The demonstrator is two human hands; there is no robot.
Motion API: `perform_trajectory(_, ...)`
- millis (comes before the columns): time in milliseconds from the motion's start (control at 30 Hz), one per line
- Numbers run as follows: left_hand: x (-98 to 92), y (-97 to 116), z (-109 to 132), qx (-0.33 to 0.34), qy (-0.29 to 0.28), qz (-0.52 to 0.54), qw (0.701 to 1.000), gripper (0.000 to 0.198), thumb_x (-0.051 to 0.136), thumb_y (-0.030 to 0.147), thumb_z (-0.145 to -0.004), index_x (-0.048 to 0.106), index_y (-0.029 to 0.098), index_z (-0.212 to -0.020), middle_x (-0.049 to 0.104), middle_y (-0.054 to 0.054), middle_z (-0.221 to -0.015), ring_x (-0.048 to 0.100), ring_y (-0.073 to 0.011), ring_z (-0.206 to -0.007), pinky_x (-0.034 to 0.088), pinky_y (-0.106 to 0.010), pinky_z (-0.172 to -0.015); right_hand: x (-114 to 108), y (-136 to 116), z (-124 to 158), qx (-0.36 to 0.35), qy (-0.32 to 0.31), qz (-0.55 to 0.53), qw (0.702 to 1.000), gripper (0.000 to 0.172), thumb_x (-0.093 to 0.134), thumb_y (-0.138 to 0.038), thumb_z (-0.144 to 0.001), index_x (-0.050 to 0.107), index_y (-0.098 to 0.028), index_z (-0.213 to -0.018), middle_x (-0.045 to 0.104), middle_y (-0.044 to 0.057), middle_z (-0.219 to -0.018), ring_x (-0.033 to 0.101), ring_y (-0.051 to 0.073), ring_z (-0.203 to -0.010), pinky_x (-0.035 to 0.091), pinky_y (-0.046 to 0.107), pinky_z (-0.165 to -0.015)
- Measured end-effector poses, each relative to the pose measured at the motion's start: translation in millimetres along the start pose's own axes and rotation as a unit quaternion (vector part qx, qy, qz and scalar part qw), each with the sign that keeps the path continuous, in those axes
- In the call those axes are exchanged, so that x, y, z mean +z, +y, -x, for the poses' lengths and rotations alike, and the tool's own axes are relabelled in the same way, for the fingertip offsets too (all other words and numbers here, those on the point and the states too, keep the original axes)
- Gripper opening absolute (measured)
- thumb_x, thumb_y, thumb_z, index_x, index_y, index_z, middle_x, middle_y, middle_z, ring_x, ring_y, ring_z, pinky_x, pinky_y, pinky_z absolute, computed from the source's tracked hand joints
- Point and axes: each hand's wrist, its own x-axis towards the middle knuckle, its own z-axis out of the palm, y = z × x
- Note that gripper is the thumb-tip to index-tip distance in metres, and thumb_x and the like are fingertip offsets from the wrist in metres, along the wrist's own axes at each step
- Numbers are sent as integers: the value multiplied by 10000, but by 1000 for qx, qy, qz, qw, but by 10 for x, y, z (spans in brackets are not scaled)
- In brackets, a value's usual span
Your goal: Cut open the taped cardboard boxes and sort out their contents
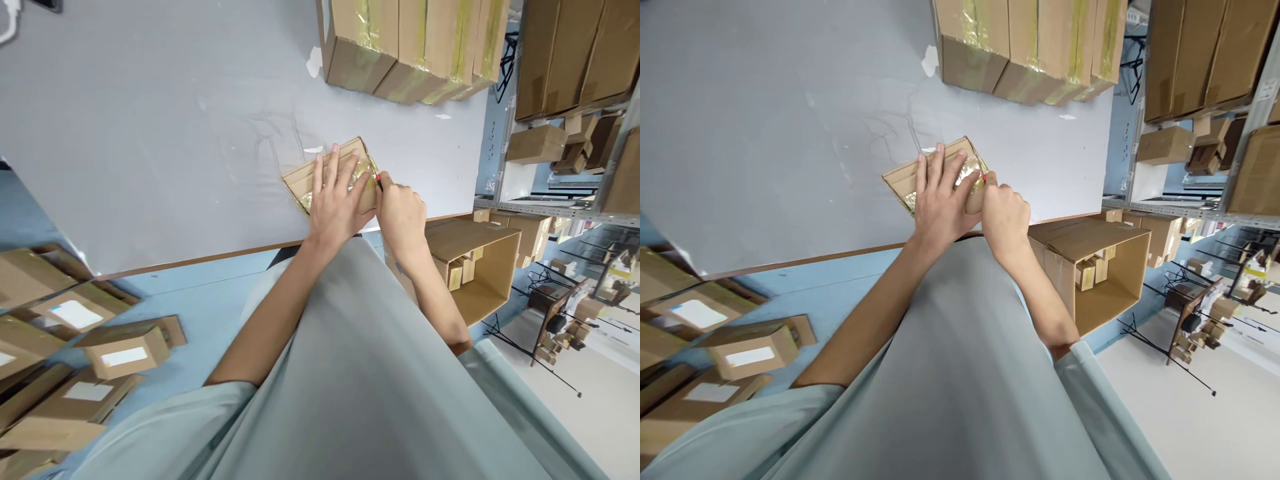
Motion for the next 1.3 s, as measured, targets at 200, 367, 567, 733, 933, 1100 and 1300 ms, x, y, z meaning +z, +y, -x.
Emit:
perform_trajectory(200, 30, 3, 3, 10, -1, 5, 1000, 609, 806, 656, -959, 713, 348, -1476, 558, -78, -1782, 290, -455, -1775, 88, -764, -1475, -36, 38, 8, -6, -4, 15, 1000, 489, 402, -391, -1231, 554, -153, -1631, 812, 252, -1281, 791, 368, -1183, 590, 444, -987)
perform_trajectory(367, 65, -10, 23, 16, 4, 0, 1000, 635, 803, 679, -953, 717, 329, -1476, 545, -96, -1792, 282, -460, -1776, 90, -762, -1471, 51, 49, 148, 20, -2, 26, 999, 425, 377, -302, -1238, 601, -164, -1573, 826, 226, -1224, 817, 315, -1124, 592, 376, -956)
perform_trajectory(567, 49, -12, 18, 21, -2, -11, 1000, 616, 805, 652, -953, 727, 334, -1474, 533, -97, -1801, 295, -454, -1773, 79, -760, -1473, 68, 98, 240, 14, 2, 21, 1000, 428, 364, -273, -1238, 593, -181, -1588, 829, 213, -1229, 811, 306, -1124, 583, 375, -970)
perform_trajectory(733, 61, -14, 26, 28, 7, -16, 999, 594, 781, 596, -972, 714, 340, -1504, 559, -85, -1782, 296, -433, -1777, 88, -753, -1477, -21, 80, 208, -6, 13, 5, 1000, 526, 313, -344, -1250, 465, -206, -1734, 828, 207, -1270, 801, 312, -1143, 568, 385, -998)
perform_trajectory(933, 45, -7, 10, 28, -1, -14, 1000, 630, 803, 583, -952, 704, 353, -1530, 549, -77, -1790, 304, -451, -1771, 91, -760, -1476, 68, 54, -1, -19, 18, -12, 1000, 576, 277, -356, -1248, 399, -197, -1789, 816, 221, -1323, 784, 317, -1195, 560, 393, -1026)
perform_trajectory(1100, 45, -6, 13, 26, -4, -9, 1000, 617, 775, 630, -969, 717, 336, -1509, 554, -85, -1786, 296, -454, -1773, 101, -759, -1474, 136, 29, 23, 11, 22, 3, 1000, 542, 341, -315, -1245, 439, -159, -1754, 806, 246, -1318, 802, 310, -1170, 581, 399, -1016)
perform_trajectory(1300, 49, -34, 4, 29, -6, -16, 999, 630, 790, 622, -966, 713, 314, -1510, 542, -113, -1793, 289, -458, -1775, 88, -764, -1470, -23, -31, -36, 13, 22, 3, 1000, 437, 350, -187, -1216, 667, -128, -1511, 813, 242, -1300, 803, 304, -1212, 592, 372, -996)
